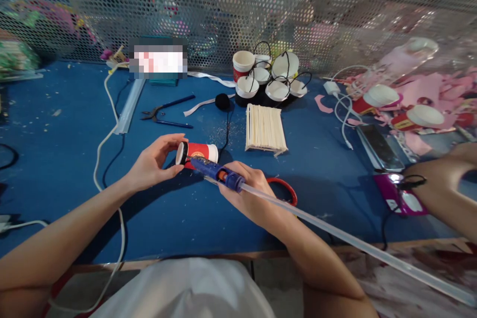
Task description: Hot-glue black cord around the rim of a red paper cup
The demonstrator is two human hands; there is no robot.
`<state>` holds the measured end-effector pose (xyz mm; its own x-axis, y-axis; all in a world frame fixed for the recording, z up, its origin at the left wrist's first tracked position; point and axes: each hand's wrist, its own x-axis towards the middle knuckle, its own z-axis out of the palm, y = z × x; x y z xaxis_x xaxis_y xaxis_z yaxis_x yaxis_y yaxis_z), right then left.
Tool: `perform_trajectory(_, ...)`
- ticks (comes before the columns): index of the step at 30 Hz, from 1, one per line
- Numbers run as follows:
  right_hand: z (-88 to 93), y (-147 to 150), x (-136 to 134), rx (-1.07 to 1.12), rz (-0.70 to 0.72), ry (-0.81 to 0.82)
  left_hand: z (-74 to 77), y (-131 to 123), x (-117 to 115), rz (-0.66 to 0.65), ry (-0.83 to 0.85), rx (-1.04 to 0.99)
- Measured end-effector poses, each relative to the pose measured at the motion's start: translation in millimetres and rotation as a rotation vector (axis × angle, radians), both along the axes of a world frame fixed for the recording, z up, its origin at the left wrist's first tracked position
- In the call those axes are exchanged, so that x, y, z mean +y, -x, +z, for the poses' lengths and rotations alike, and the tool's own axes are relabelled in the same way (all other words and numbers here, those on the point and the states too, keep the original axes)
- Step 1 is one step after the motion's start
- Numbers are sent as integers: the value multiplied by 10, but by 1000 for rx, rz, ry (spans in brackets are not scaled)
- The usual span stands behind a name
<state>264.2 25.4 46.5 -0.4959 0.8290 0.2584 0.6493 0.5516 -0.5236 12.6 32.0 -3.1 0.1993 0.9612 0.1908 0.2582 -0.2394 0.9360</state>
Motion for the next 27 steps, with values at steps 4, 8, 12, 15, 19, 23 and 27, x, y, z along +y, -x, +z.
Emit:
perform_trajectory(4, -4, 1, -9, -25, 25, 22, -29, 19, 4, -9, -25, -5)
perform_trajectory(8, -13, -4, -9, -13, 5, 21, -8, 25, -6, -8, -22, 3)
perform_trajectory(12, 0, 1, -11, -12, 11, 38, 23, 22, -17, -16, -23, -2)
perform_trajectory(15, 16, 3, -6, -13, 14, 37, 21, 25, -20, -30, -32, -1)
perform_trajectory(19, 19, -9, 5, 0, 18, 30, 8, 35, -21, -53, -50, 1)
perform_trajectory(23, 0, -32, 16, 18, 43, 89, 17, 44, -24, -70, -56, 10)
perform_trajectory(27, -30, -55, 27, 28, 18, 91, 28, 56, -28, -81, -60, 33)
